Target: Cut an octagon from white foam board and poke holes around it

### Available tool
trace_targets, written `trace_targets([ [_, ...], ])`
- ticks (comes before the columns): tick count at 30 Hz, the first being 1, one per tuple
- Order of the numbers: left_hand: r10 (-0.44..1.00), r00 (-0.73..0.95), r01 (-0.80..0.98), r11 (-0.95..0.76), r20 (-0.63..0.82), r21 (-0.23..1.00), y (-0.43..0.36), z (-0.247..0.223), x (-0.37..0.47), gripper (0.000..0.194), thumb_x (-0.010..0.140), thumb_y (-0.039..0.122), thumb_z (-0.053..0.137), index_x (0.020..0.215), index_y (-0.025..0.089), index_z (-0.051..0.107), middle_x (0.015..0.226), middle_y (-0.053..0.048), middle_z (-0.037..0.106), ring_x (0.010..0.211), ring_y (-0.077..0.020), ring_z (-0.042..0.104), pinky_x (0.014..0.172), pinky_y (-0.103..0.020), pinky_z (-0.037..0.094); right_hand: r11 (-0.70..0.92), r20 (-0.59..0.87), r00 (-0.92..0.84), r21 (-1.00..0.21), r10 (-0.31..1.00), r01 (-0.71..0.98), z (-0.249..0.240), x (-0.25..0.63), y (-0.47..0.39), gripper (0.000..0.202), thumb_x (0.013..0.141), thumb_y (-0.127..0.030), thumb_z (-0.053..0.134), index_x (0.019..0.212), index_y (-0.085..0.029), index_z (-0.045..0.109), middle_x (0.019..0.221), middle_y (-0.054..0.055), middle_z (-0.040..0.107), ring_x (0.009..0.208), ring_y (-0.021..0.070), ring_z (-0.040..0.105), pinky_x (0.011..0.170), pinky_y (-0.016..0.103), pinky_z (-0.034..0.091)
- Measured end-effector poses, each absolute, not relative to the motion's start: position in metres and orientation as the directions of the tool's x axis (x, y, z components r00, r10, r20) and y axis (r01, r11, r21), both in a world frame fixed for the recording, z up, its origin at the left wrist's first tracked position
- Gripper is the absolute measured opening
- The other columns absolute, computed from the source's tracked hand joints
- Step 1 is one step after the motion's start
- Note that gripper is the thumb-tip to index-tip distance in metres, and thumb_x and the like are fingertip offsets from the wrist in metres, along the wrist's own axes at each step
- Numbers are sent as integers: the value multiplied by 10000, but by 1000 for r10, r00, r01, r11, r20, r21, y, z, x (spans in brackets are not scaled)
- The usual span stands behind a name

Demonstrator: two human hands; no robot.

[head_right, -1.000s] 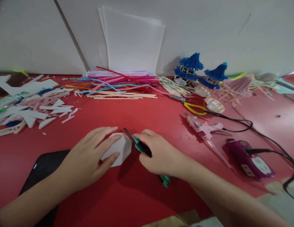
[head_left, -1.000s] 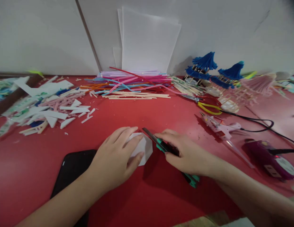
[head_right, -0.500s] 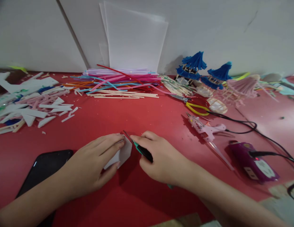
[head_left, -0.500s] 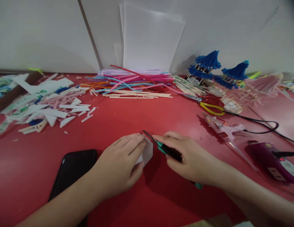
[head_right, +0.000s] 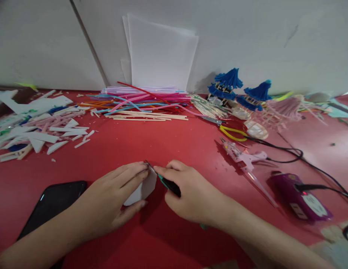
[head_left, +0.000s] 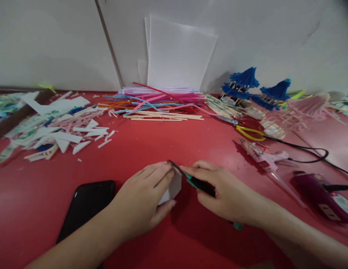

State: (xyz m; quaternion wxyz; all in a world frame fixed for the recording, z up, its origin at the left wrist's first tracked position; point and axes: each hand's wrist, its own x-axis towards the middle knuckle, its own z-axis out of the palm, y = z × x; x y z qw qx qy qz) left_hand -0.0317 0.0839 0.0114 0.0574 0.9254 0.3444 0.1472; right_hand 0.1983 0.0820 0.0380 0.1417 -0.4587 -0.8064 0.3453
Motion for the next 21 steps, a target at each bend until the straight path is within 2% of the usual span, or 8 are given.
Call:
trace_targets([
  [11,625,738,598,-781,254,181,85,11,-31,520,831,292,606,1268,22,523,1281,-227,607,1172,-350,591,939,-487,550,347,-68,-541,-700,838,624,40,197,84,539,749,-31,482,1240,-202,622,933,41,605,871,164,586,782,270,466],
  [15,630,738,603,-777,241,183,85,10,-30,547,822,305,630,1275,23,509,1280,-222,607,1175,-351,586,949,-484,547,350,-71,-555,-709,829,613,43,199,84,567,753,-30,481,1271,-220,610,898,20,598,822,148,576,741,255,452],
  [21,630,754,598,-776,187,200,86,12,-29,519,824,290,637,1264,38,525,1261,-186,615,1194,-336,564,996,-468,517,364,-87,-553,-666,829,651,44,197,84,581,747,-36,478,1296,-179,601,930,46,593,869,169,578,770,271,455],
])
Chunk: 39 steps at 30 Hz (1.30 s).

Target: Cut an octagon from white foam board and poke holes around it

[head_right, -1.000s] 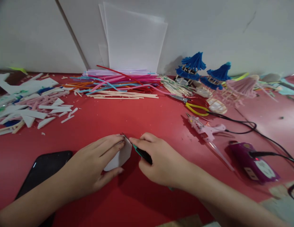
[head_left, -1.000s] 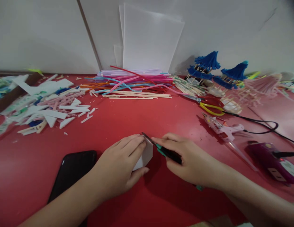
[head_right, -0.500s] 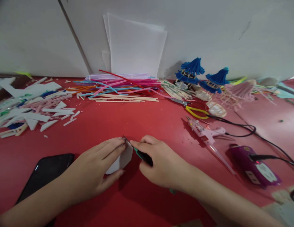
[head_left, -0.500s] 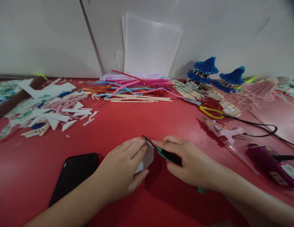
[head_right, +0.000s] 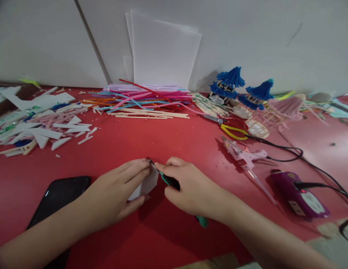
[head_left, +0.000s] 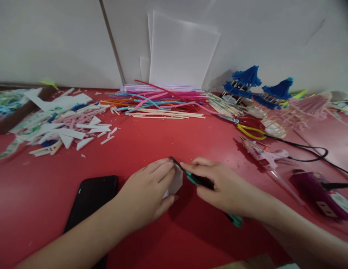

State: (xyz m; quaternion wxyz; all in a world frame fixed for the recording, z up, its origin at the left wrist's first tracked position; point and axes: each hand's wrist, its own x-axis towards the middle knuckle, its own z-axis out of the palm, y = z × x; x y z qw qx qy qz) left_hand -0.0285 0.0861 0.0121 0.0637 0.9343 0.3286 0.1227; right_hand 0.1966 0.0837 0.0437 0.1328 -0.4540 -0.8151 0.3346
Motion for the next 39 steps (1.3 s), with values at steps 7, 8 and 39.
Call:
trace_targets([
  [7,661,740,628,-745,127,225,84,15,-27,526,840,317,623,1279,44,525,1278,-175,607,1213,-331,550,1017,-466,499,362,-81,-558,-683,826,635,38,197,81,620,761,-39,459,1354,-186,562,971,53,598,920,171,592,852,289,472],
  [8,660,741,628,-746,123,220,84,16,-27,524,839,312,620,1276,38,528,1269,-180,610,1209,-336,552,1018,-468,497,362,-76,-550,-677,832,641,36,196,82,620,755,-41,460,1354,-166,562,984,64,601,931,177,594,858,294,474],
  [39,693,710,657,-716,125,238,79,15,-27,530,885,403,549,1315,103,475,1337,-192,576,1233,-347,534,991,-504,489,240,-167,-474,-692,864,681,35,231,26,749,712,-16,462,1413,-276,503,1288,60,656,1144,212,642,997,381,502],
])
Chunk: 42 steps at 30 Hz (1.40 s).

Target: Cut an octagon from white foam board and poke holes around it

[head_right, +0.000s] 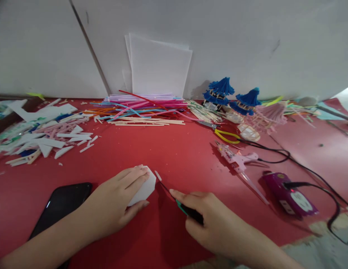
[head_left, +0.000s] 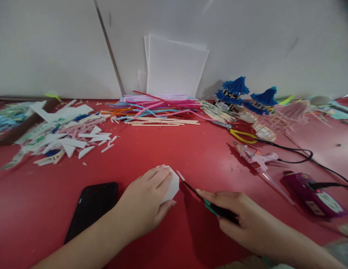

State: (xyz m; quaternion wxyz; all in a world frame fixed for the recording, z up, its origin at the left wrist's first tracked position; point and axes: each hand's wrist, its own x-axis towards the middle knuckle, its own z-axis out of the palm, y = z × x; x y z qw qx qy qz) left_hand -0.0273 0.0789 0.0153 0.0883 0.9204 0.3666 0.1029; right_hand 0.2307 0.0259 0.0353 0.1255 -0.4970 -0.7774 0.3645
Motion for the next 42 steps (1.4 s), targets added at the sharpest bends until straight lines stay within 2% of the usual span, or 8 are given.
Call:
trace_targets([
  [4,708,705,687,-676,-21,268,92,38,-21,377,874,450,582,1096,147,614,1116,-146,668,1018,-335,613,857,-497,508,247,-69,-441,-747,895,617,30,236,36,687,724,-58,476,1383,-238,544,1220,68,696,1052,215,683,923,366,535],
  [6,734,669,730,-618,-118,292,110,50,-15,194,920,306,513,952,169,647,978,-106,687,922,-295,633,828,-470,479,237,25,-345,-775,938,586,27,235,51,608,754,-115,502,1351,-198,580,1142,80,723,950,217,699,830,346,557],
  [8,746,657,734,-600,-110,318,134,56,-6,200,928,226,473,1024,178,642,1004,-92,687,946,-265,631,828,-418,461,193,111,-179,-814,978,548,25,231,73,554,774,-169,540,1323,-196,606,1001,54,738,795,186,678,716,304,545],
  [11,683,714,679,-625,-152,386,164,54,8,199,822,234,643,1019,213,663,1010,-47,675,903,-205,631,754,-299,461,143,163,24,-919,986,367,25,219,110,581,736,-201,578,1316,-235,609,839,-7,685,656,138,586,588,255,474],
  [14,604,772,621,-646,-200,445,179,44,16,129,772,235,694,899,221,706,936,-29,650,806,-166,621,670,-252,445,63,81,129,-989,988,133,22,211,132,636,700,-220,580,1336,-243,586,729,-35,629,557,115,521,512,241,418],
  [21,578,795,581,-639,-183,505,184,31,12,121,849,240,581,863,198,694,938,-42,633,853,-168,609,724,-262,444,-89,-80,160,-995,984,49,9,223,129,695,657,-257,606,1351,-251,568,726,-28,633,503,116,538,452,239,405],
  [30,581,784,609,-652,-218,452,175,40,13,140,858,299,575,838,194,666,910,-45,651,831,-179,605,672,-271,437,-98,-94,140,-995,986,25,8,220,132,684,639,-243,616,1323,-251,596,690,-35,621,497,118,527,459,244,409],
  [42,647,748,655,-683,-150,323,146,38,14,117,854,120,487,809,195,565,821,-25,646,698,-159,582,561,-261,389,-67,-61,83,-995,995,74,7,222,132,732,642,-264,590,1371,-215,544,712,-24,626,513,117,519,493,259,418],
])
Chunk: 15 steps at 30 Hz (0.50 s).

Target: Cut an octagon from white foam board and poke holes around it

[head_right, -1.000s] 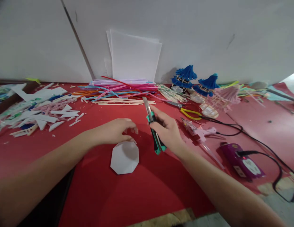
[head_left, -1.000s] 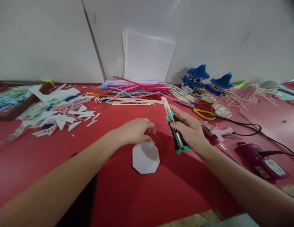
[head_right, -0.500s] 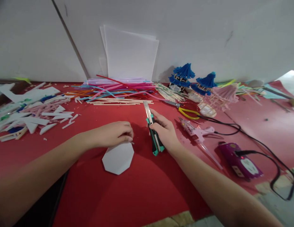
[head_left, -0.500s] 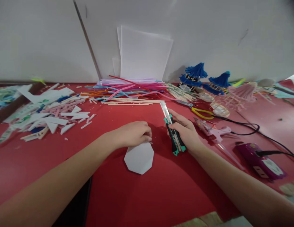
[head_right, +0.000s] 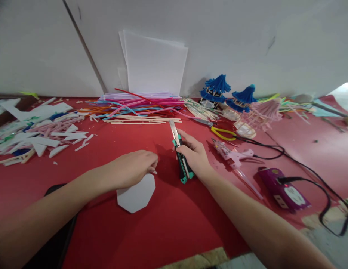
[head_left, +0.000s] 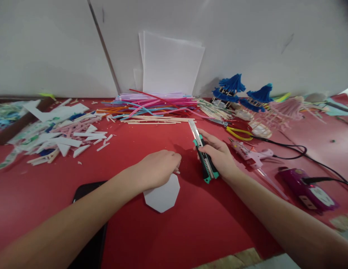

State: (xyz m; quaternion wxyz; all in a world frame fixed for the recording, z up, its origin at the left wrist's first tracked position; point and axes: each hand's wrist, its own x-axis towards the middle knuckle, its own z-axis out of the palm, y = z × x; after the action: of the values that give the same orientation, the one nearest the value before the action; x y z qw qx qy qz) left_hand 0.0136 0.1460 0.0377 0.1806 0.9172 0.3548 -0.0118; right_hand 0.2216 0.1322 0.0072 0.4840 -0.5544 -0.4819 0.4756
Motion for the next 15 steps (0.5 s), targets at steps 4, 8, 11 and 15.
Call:
trace_targets([
  [4,770,634,754,-593,-76,281,166,55,-13,145,931,236,433,904,220,575,926,-2,663,802,-155,606,668,-259,447,-94,-89,113,-995,990,38,9,221,132,718,627,-257,605,1344,-240,570,701,-37,626,508,121,541,491,257,424],
  [8,949,313,942,-316,48,110,180,77,-63,334,931,167,298,1041,138,612,1126,-118,607,1083,-296,563,917,-470,427,-105,-101,135,-994,986,20,10,221,132,707,612,-257,624,1317,-228,593,687,-39,640,505,124,547,486,258,423],
  [11,987,119,993,-120,112,-1,181,86,-98,390,930,223,307,1144,51,585,1286,-246,503,1244,-477,380,915,-684,362,-107,-105,138,-994,985,7,10,221,133,710,610,-253,624,1318,-208,593,687,-33,648,502,122,551,488,258,422],
  [15,998,-18,1000,19,53,-25,181,89,-113,451,956,318,286,1209,65,560,1154,-210,601,1106,-413,532,872,-607,436,-102,-99,138,-995,985,14,9,221,132,715,616,-257,615,1328,-204,582,640,-47,619,482,119,532,465,250,407],
])
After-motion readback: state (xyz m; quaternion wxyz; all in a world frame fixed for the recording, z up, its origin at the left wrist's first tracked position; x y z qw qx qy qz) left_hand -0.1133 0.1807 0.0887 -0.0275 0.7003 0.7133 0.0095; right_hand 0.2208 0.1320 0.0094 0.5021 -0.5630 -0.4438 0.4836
